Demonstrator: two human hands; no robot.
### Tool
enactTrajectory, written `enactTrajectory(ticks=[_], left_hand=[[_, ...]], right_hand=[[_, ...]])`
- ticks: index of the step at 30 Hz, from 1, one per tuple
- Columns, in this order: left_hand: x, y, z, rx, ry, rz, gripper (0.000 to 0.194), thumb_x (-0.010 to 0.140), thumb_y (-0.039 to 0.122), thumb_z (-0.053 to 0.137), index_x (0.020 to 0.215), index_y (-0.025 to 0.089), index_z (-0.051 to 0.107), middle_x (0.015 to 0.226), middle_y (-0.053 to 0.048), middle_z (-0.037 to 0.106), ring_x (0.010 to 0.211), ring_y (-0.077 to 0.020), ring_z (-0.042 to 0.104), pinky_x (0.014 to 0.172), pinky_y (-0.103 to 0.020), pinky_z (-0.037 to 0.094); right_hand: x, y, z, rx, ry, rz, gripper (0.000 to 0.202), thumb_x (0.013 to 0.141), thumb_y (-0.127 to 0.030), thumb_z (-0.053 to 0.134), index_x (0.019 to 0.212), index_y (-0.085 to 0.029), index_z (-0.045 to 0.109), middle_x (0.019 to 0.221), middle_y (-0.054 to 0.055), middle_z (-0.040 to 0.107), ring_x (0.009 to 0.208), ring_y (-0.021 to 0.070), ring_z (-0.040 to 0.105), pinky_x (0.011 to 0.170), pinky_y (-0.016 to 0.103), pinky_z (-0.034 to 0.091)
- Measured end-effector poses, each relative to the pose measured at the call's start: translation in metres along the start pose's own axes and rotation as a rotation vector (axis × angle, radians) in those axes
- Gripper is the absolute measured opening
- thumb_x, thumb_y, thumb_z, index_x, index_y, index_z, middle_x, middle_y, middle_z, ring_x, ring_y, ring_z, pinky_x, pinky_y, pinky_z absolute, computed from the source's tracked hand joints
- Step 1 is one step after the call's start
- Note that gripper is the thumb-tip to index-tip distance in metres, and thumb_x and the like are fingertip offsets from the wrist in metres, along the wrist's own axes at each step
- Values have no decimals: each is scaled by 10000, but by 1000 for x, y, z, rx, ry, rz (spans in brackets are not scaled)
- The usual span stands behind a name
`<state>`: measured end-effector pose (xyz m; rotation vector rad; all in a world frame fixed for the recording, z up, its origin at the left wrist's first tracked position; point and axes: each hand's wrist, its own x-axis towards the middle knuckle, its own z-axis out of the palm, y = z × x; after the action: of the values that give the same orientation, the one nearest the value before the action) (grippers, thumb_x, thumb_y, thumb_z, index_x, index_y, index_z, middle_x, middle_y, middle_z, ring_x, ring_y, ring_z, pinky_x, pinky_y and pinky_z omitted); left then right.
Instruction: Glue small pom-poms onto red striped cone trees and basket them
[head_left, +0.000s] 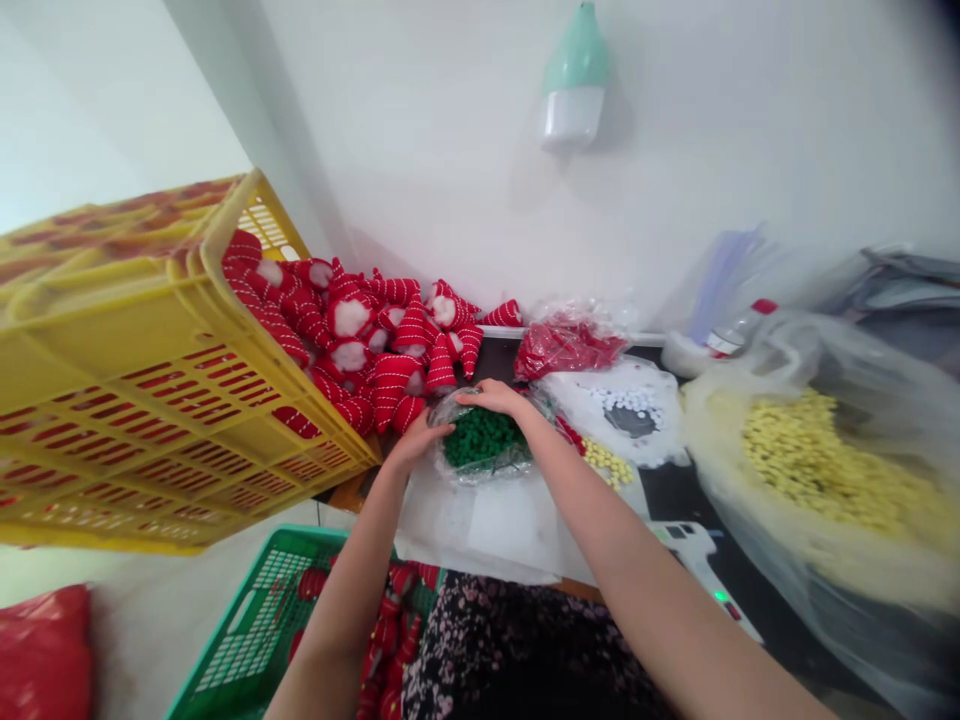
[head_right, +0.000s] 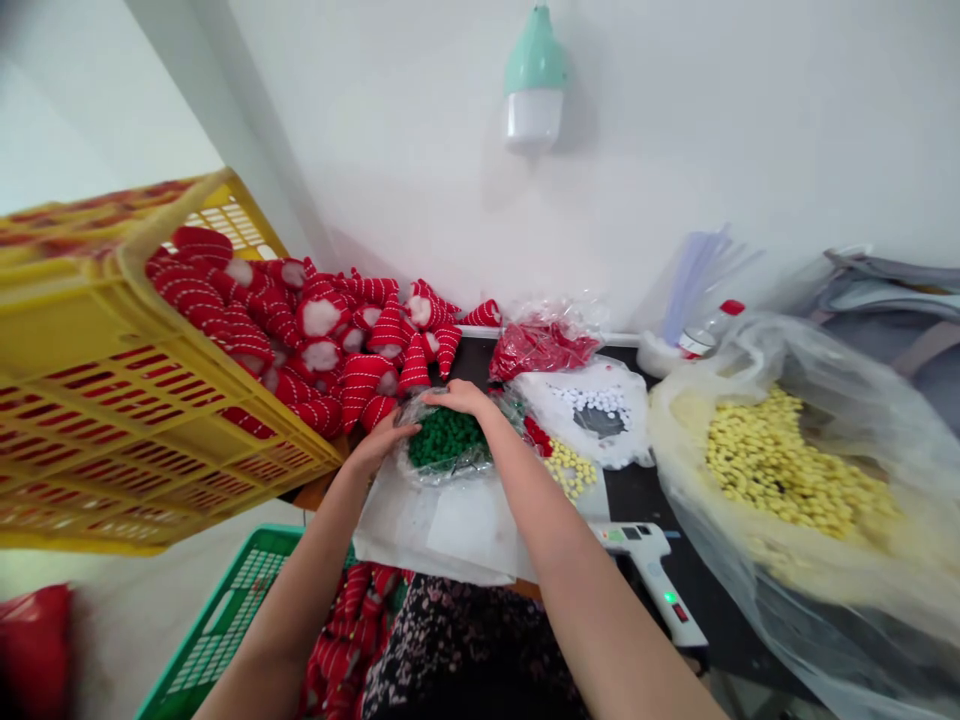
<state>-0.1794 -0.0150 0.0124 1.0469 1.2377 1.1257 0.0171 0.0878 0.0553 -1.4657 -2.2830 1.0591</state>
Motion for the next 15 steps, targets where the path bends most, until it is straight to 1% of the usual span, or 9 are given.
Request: enactTrajectory(ticks=[1,3,6,8,11,13,15], left_hand=[[-3,1,1,-57,-23,-41,765,624,327,930,1308,121,655,1272,-164,745,1143,-330,718,1024,-441,555],[-9,5,2,-139,-54,-130,738,604,339,954,1251,101,689,1159,-167,784,1008,-310,759,943,-422,589],[-16,13,2,-167,-75,-220,643,615,321,959,1162,74,731,1030,-169,808,863,-286,776,851,-393,613],[-20,18,1,-159,-90,-246,583,638,303,948,1130,64,743,987,-166,812,816,-273,776,822,-378,618],[-24,24,0,-160,-97,-228,571,662,278,926,1161,74,739,982,-153,816,836,-274,782,831,-370,619],[-25,24,0,-185,-79,-193,608,658,256,916,1212,95,724,1011,-141,817,888,-286,787,853,-371,619],[-26,22,2,-232,-32,-168,635,639,237,910,1229,108,711,1013,-133,818,909,-294,788,859,-372,621]], right_hand=[[0,1,0,36,5,-18,631,813,-727,709,977,-120,759,996,119,780,922,282,722,730,294,491],[-2,1,0,110,15,-63,567,800,-692,726,871,-130,745,821,51,733,792,222,679,662,275,441],[-3,1,2,213,20,-142,544,755,-686,733,780,-143,706,682,-20,622,681,162,582,615,266,376],[-4,-1,2,272,18,-193,551,724,-697,735,761,-149,691,667,-33,591,667,150,545,614,267,363],[-3,-5,2,343,1,-265,547,705,-685,747,798,-148,705,721,-18,629,698,158,557,650,275,391],[-2,-9,2,376,-13,-311,534,715,-661,751,856,-147,723,789,0,671,739,168,581,696,282,422],[0,-14,2,391,-18,-349,520,730,-644,750,890,-149,729,841,11,692,778,176,594,737,289,438]])
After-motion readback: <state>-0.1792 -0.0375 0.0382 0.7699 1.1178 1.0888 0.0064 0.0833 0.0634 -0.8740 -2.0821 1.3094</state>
